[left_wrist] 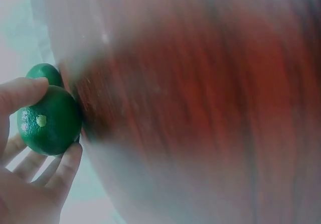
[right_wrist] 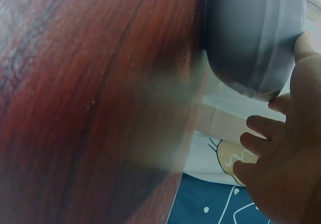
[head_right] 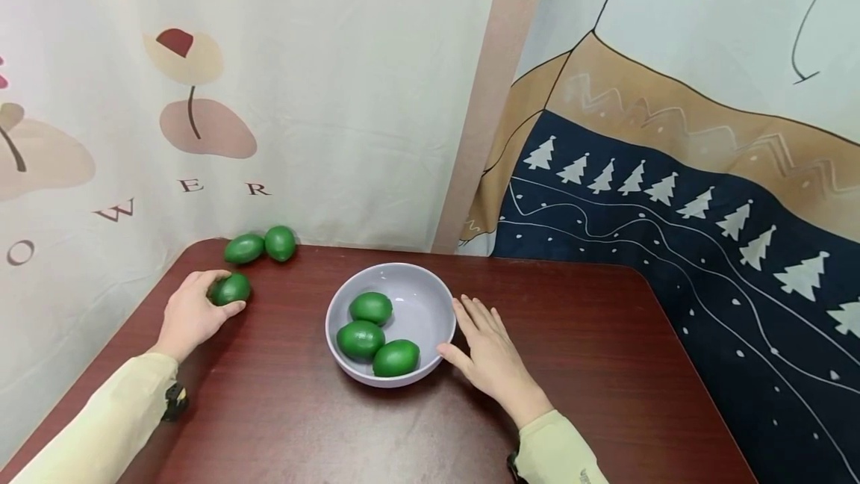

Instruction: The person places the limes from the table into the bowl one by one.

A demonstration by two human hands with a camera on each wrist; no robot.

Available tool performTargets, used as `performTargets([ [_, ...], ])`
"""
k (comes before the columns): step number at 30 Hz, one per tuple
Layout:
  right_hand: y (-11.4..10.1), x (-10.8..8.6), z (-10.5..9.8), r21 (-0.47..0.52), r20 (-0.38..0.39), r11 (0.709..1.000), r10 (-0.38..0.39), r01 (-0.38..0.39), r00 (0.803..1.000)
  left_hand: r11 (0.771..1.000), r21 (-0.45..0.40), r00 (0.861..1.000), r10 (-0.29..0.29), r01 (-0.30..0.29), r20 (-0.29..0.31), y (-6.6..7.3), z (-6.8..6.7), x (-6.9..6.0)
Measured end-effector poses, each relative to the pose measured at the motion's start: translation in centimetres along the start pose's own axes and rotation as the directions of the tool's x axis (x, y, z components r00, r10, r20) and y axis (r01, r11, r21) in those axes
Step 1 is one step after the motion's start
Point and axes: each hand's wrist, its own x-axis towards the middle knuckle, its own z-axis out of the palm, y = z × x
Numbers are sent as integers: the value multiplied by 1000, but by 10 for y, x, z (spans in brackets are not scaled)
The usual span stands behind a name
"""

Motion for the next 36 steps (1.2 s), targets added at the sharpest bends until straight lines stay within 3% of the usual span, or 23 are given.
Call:
performTargets([
  [13, 0, 0, 0, 3, 4, 1000, 4, -4, 1000, 998, -66, 1000, -14, 14, -8, 16, 9, -3],
  [36, 2, 0, 1, 2, 7, 1000, -1, 1, 1000, 978, -191, 996, -84, 81, -7, 60, 16, -21],
])
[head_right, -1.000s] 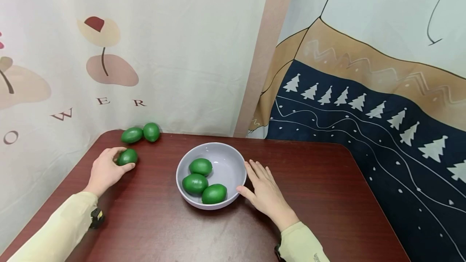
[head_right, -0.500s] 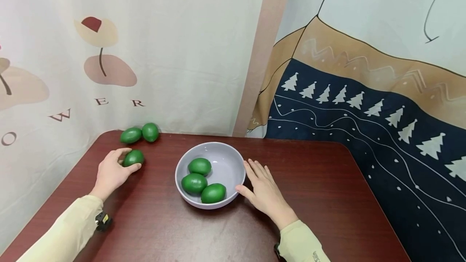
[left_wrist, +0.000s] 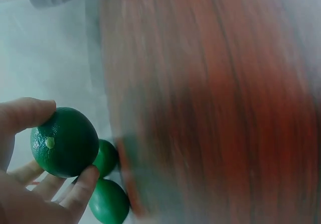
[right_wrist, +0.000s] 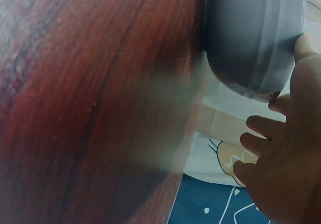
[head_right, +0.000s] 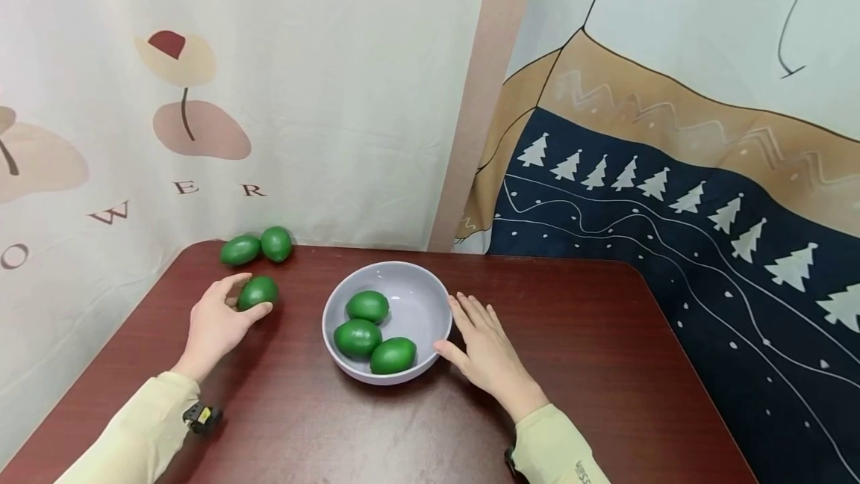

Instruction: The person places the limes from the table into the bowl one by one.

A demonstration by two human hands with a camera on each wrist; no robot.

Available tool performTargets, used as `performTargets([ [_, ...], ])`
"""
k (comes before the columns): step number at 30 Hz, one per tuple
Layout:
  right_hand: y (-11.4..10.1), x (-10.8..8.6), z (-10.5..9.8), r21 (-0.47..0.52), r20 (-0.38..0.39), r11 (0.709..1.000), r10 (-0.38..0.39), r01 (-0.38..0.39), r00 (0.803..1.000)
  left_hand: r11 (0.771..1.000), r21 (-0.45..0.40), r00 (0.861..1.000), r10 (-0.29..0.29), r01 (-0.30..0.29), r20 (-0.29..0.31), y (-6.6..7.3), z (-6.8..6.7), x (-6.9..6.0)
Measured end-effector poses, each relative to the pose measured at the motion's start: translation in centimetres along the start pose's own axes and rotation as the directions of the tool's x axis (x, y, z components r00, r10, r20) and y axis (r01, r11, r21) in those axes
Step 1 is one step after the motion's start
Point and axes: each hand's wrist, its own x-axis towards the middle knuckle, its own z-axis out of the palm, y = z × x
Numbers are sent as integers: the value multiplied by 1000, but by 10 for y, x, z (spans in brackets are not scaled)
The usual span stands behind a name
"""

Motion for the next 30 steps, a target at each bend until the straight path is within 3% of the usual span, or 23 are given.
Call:
performTargets([
  [16, -2, 0, -2, 3, -6, 1000, -1, 1, 1000, 998, -32, 997, 55, -57, -46, 29, 5, -15],
  [30, -2, 0, -2, 0, -3, 1000, 5, -5, 1000, 982, -80, 984, 163, -169, -76, 40, 11, -21],
])
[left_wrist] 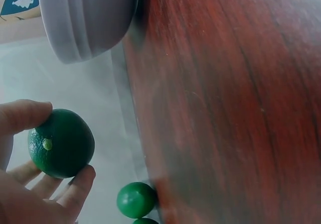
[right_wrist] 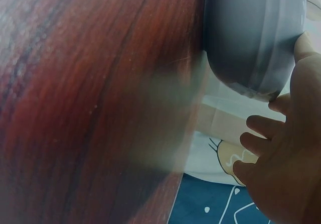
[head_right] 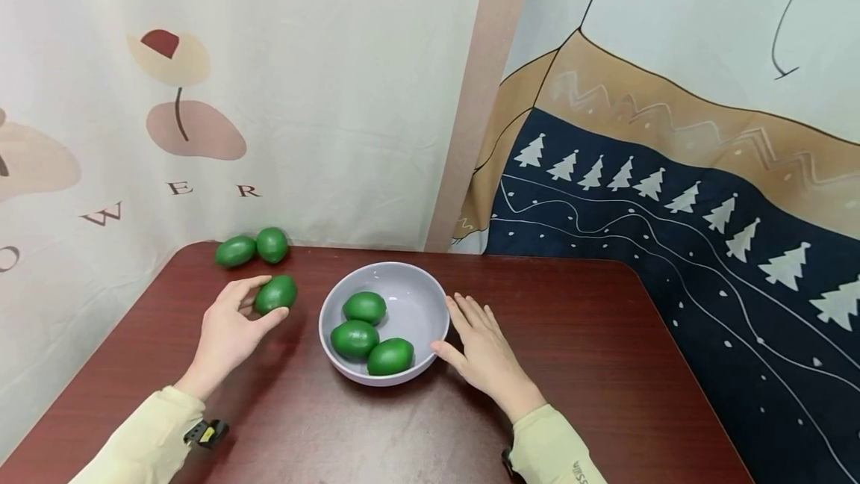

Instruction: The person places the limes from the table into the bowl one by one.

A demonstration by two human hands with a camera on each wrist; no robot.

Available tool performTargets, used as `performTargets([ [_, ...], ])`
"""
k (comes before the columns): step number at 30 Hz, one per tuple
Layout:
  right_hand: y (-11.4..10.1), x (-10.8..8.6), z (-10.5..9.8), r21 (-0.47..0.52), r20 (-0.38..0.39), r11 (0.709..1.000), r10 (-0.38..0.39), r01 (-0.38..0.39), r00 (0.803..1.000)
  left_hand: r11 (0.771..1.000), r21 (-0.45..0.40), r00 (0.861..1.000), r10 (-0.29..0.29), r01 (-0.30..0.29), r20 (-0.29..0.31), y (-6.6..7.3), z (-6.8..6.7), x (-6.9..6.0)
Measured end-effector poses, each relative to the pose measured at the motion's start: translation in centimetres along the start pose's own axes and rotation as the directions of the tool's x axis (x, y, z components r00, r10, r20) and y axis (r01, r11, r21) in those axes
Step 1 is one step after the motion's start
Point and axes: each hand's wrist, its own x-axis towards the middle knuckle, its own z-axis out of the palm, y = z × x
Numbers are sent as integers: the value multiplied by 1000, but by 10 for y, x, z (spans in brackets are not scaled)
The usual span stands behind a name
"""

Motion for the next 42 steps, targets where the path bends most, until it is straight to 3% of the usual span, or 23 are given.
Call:
performTargets([
  [9, -1, 0, -1, 1, 0, 1000, 0, 0, 1000, 997, -53, 998, 63, -62, 15, 8, 3, 2],
  [23, 0, -1, 1, 2, -2, 1000, -1, 1, 1000, 990, -65, 990, 131, -128, 46, 28, 8, 5],
  [42, 1, -1, 2, 3, -6, 1000, -4, 5, 1000, 966, -76, 964, 254, -248, 79, 47, 22, 7],
])
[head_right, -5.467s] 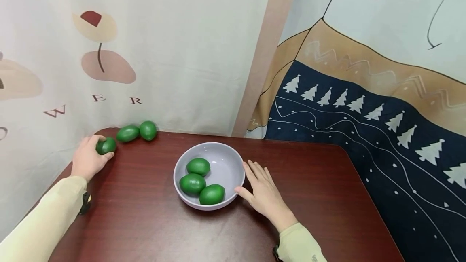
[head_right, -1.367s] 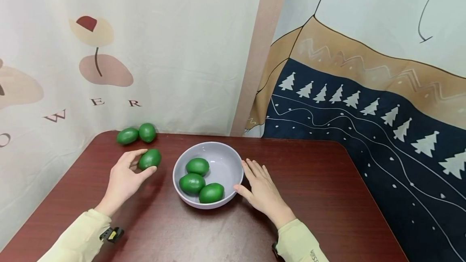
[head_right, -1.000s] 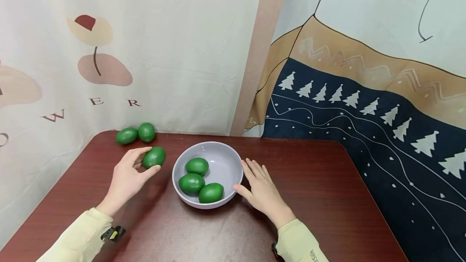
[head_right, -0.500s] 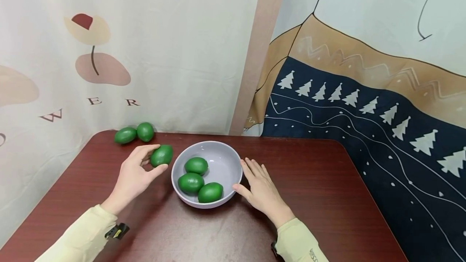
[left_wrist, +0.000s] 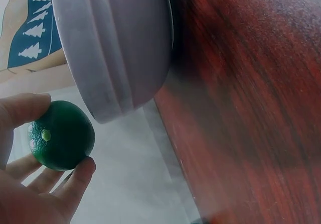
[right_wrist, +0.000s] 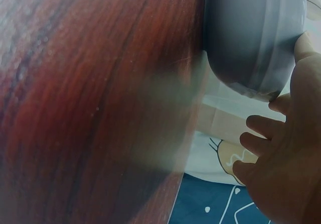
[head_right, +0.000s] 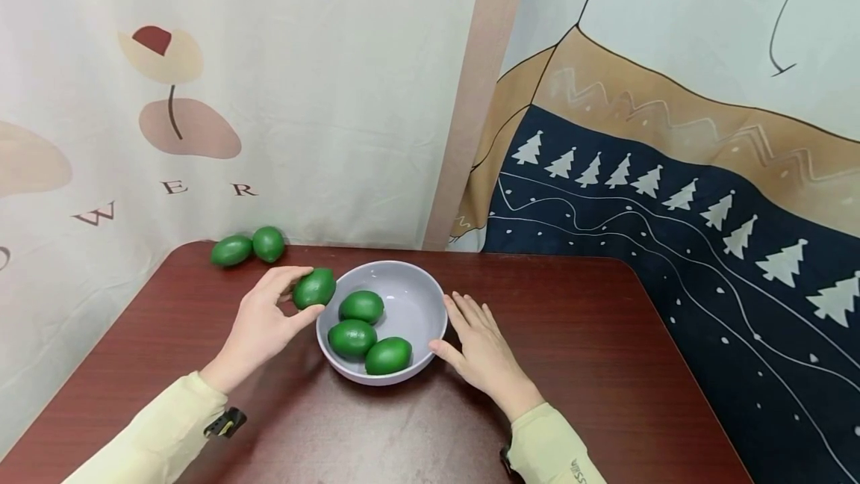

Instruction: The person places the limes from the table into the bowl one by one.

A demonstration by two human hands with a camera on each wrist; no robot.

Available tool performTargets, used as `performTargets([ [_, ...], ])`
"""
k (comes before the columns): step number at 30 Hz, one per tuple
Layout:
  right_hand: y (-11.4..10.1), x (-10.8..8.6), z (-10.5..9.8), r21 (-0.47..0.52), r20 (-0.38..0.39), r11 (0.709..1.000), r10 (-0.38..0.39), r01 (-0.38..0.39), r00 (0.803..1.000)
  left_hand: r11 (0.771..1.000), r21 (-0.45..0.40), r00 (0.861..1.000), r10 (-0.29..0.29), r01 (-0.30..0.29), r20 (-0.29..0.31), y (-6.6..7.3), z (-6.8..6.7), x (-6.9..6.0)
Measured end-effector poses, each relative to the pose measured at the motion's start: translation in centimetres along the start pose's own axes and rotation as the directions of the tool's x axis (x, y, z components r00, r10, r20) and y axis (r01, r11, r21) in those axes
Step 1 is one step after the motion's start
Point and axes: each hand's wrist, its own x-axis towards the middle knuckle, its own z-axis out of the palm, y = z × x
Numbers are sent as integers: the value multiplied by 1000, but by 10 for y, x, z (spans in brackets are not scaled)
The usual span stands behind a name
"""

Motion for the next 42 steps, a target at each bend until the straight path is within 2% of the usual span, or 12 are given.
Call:
performTargets([
  [9, 0, 0, 0, 2, -2, 1000, 0, 0, 1000, 998, 30, 998, 45, -47, 53, 6, 7, 5],
  [19, -1, 0, 0, 10, -5, 1000, -1, 1, 1000, 999, 8, 990, 34, -36, 137, 13, 17, 11],
  [26, -1, 0, -1, 11, 2, 1000, 6, -6, 1000, 997, -8, 978, 79, -79, 192, 15, 26, 19],
  [32, -1, 0, -2, 6, 3, 1000, 5, -5, 1000, 997, -1, 965, 76, -79, 251, 17, 33, 23],
  [42, -2, 1, -1, 12, 9, 1000, 8, -9, 1000, 997, 20, 951, 69, -79, 302, 18, 42, 27],
])
